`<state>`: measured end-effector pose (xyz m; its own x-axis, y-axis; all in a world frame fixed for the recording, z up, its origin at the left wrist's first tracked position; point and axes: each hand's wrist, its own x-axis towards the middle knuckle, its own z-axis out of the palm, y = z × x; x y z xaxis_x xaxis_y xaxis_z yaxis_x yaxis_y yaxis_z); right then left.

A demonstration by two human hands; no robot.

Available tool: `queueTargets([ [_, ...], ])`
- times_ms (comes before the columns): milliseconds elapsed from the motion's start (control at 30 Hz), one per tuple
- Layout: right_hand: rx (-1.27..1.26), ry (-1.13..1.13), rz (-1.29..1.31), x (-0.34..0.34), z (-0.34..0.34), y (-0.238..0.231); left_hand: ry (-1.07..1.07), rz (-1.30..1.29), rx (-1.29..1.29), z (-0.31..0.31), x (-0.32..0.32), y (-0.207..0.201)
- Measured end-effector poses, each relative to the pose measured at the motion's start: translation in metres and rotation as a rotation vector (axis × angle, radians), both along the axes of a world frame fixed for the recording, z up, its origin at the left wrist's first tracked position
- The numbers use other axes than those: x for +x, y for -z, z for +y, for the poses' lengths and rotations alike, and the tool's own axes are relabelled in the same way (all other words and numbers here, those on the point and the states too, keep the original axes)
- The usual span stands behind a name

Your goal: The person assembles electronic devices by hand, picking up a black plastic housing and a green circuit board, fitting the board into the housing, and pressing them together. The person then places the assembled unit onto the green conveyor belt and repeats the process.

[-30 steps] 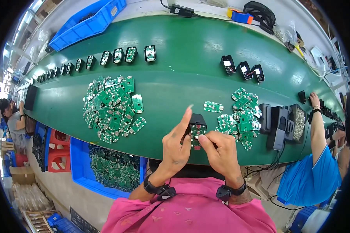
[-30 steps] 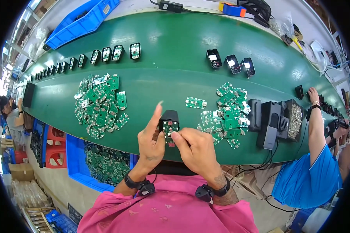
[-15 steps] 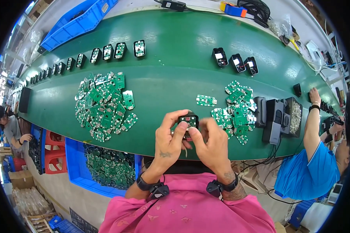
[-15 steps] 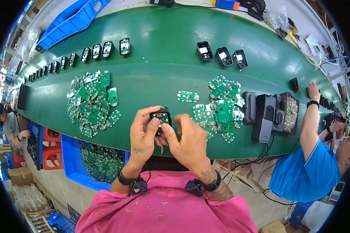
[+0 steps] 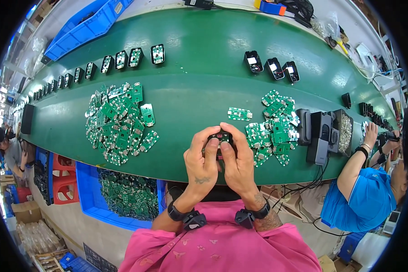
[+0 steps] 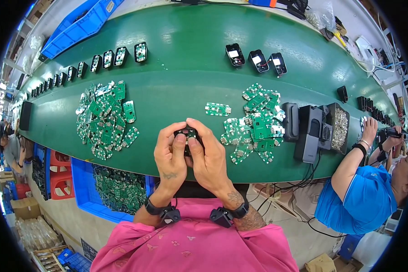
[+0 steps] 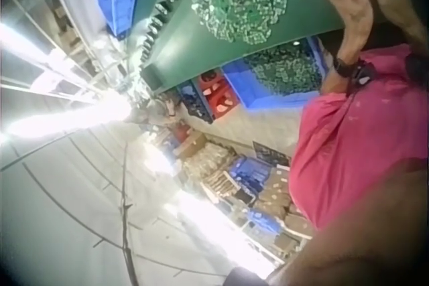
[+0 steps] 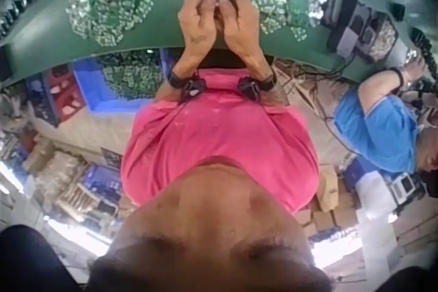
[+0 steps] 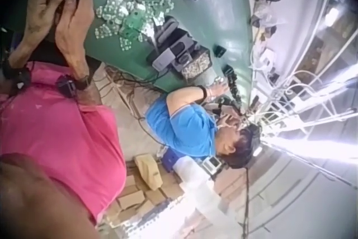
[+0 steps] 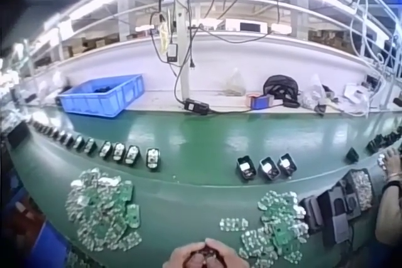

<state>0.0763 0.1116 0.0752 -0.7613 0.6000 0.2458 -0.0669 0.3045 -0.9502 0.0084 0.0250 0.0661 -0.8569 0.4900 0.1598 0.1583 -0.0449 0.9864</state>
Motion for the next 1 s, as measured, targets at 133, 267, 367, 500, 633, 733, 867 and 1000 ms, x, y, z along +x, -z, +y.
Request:
queueTargets([
  [133,0.011,0.053,0.069,-0.011,0.001,0.009,-0.093,0.061,0.023,0.009,-0.006,0.008],
  [267,-0.113,0.024,-0.099,-0.019,0.01,0.0,0.002,-0.106,-0.076,0.016,-0.03,-0.013],
  [367,-0.218,0.045,-0.085,-0.013,0.006,0.009,-0.055,-0.185,-0.088,0.035,-0.077,-0.015],
  [500,0.11,-0.107,-0.206,0.008,-0.023,0.024,-0.001,-0.091,-0.131,0.073,-0.163,-0.002],
  [633,0.46,-0.115,-0.047,0.014,-0.029,0.04,-0.052,-0.048,-0.248,0.098,-0.223,0.016],
  [733,0.42,-0.127,-0.02,0.015,-0.027,0.042,-0.026,0.155,-0.501,0.104,-0.247,0.026],
  [867,0.45,-0.163,-0.006,0.016,-0.023,0.045,-0.136,0.615,-0.802,0.103,-0.256,0.019],
  [1000,0.417,-0.126,-0.028,0.015,-0.022,0.046,-0.034,0.909,-0.671,0.126,-0.203,-0.009],
])
